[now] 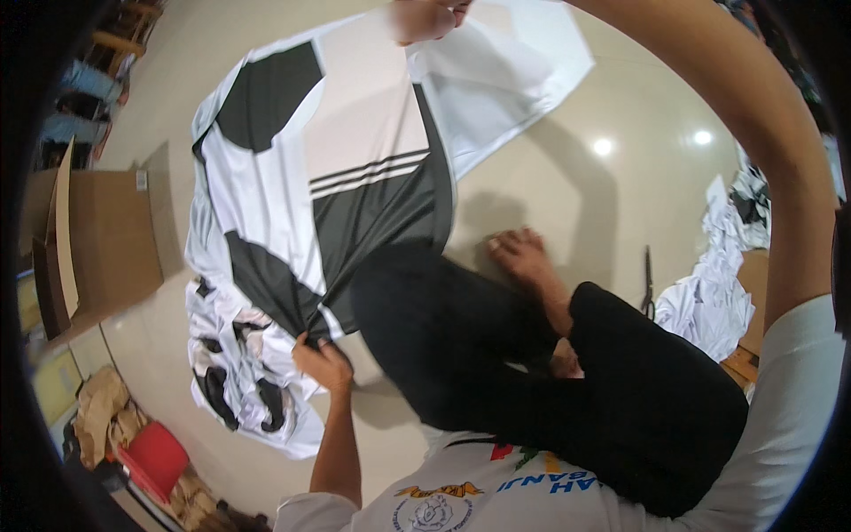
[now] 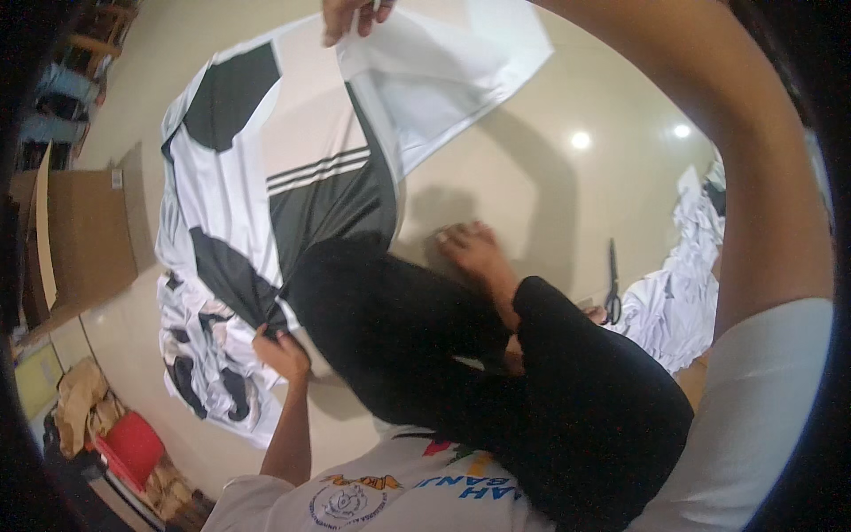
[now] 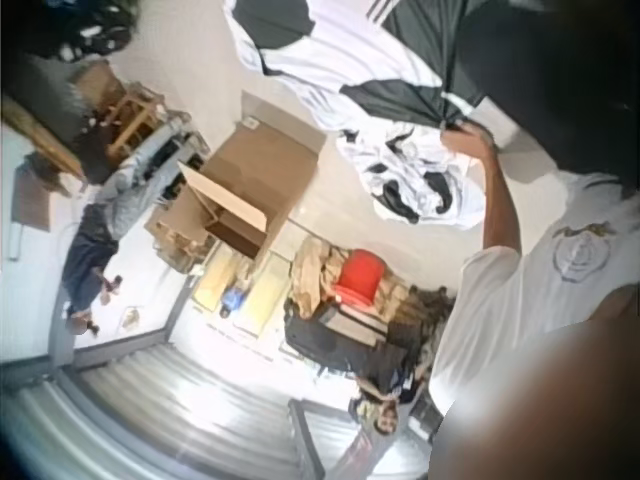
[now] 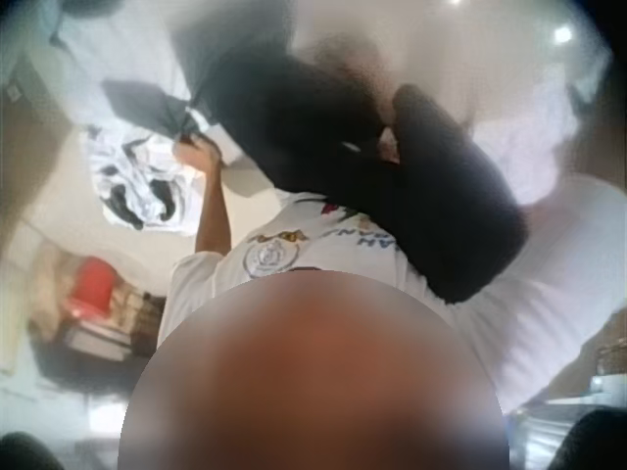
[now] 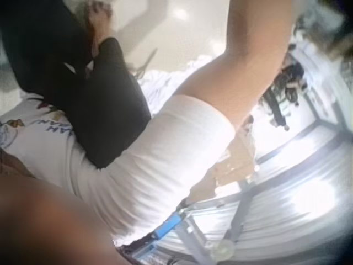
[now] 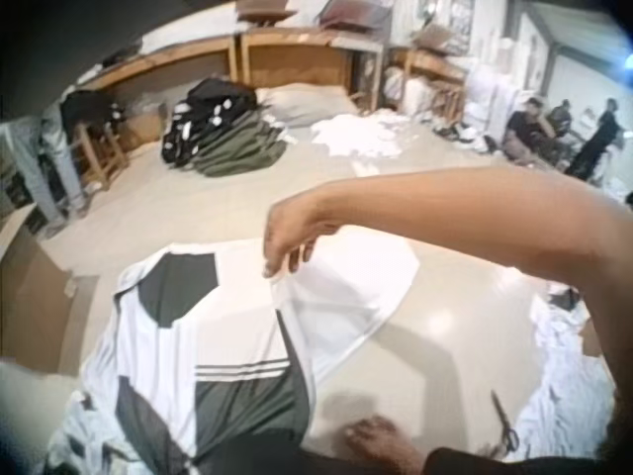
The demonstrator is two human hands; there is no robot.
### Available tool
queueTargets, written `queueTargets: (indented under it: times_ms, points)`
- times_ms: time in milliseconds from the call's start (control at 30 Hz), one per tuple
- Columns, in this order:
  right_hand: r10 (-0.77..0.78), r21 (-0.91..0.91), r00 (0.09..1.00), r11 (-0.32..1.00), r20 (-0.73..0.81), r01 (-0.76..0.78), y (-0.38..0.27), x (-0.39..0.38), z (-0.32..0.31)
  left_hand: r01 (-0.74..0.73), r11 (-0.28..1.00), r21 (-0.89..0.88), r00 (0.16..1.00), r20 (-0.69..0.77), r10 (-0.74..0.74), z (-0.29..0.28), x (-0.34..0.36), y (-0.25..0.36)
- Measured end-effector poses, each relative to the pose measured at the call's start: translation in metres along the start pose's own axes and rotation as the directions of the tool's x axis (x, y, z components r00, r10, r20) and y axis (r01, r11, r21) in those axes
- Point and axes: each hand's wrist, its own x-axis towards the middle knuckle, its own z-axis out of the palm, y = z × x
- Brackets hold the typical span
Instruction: The person sits on the floor and uses scissors to cut a white t-shirt along a paper template. They smooth the fabric, align the template, and cut around the edges to create a shaped piece.
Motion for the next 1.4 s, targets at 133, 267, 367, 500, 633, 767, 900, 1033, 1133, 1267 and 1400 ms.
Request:
queueTargets:
  times_ms: [133,267,367,500,633,767,900,1033,1133,1267,1400]
  points:
    - [-0.004,-0.076,0.999,0.997,-0.039,0.001,-0.019,0.047,-0.024,0.07,0.998,0.011,0.993,0.099,-0.07,-0.01,0.006,0.005]
    - [-0.194,-0.267,0.964,0.953,-0.184,0.141,0.024,0.084,-0.036,0.052,0.999,-0.013,0.995,0.091,-0.051,-0.004,0.012,0.005]
    - [-0.183,-0.162,0.952,0.976,-0.244,0.146,0.038,0.104,-0.015,0.106,0.994,-0.04,0.986,0.135,-0.1,-0.003,0.011,0.001]
    - [-0.192,-0.182,0.963,0.97,-0.189,0.158,0.032,0.098,0.003,0.156,0.987,0.042,0.973,0.166,-0.161,-0.009,0.007,-0.004]
    - [-0.157,-0.06,0.956,0.987,-0.249,0.146,0.051,0.069,-0.007,0.184,0.983,-0.009,0.97,0.162,-0.18,-0.011,0.008,-0.001]
    - [-0.094,0.108,0.948,0.985,-0.303,0.132,0.076,0.059,-0.021,0.179,0.984,0.004,0.975,0.133,-0.178,-0.012,0.015,0.001]
    - [-0.226,0.034,0.864,0.963,-0.451,0.269,0.053,0.05,-0.053,0.142,0.989,0.036,0.985,0.092,-0.145,-0.013,0.01,0.012]
    - [-0.238,0.193,0.788,0.892,-0.568,0.409,0.03,0.02,-0.078,0.035,0.998,0.042,0.999,0.035,-0.037,-0.01,0.016,0.028]
    - [-0.206,0.194,0.669,0.861,-0.714,0.471,0.03,-0.034,-0.07,0.06,0.996,0.067,0.996,0.061,-0.064,-0.007,0.01,0.021]
    - [-0.009,0.3,0.58,0.849,-0.815,0.434,0.05,-0.141,-0.077,0.251,0.96,0.123,0.968,-0.048,-0.247,-0.005,0.062,0.043]
    - [0.223,0.514,0.651,0.805,-0.726,0.298,0.143,-0.171,-0.173,0.205,0.967,0.149,0.978,-0.073,-0.196,-0.014,0.223,0.109]
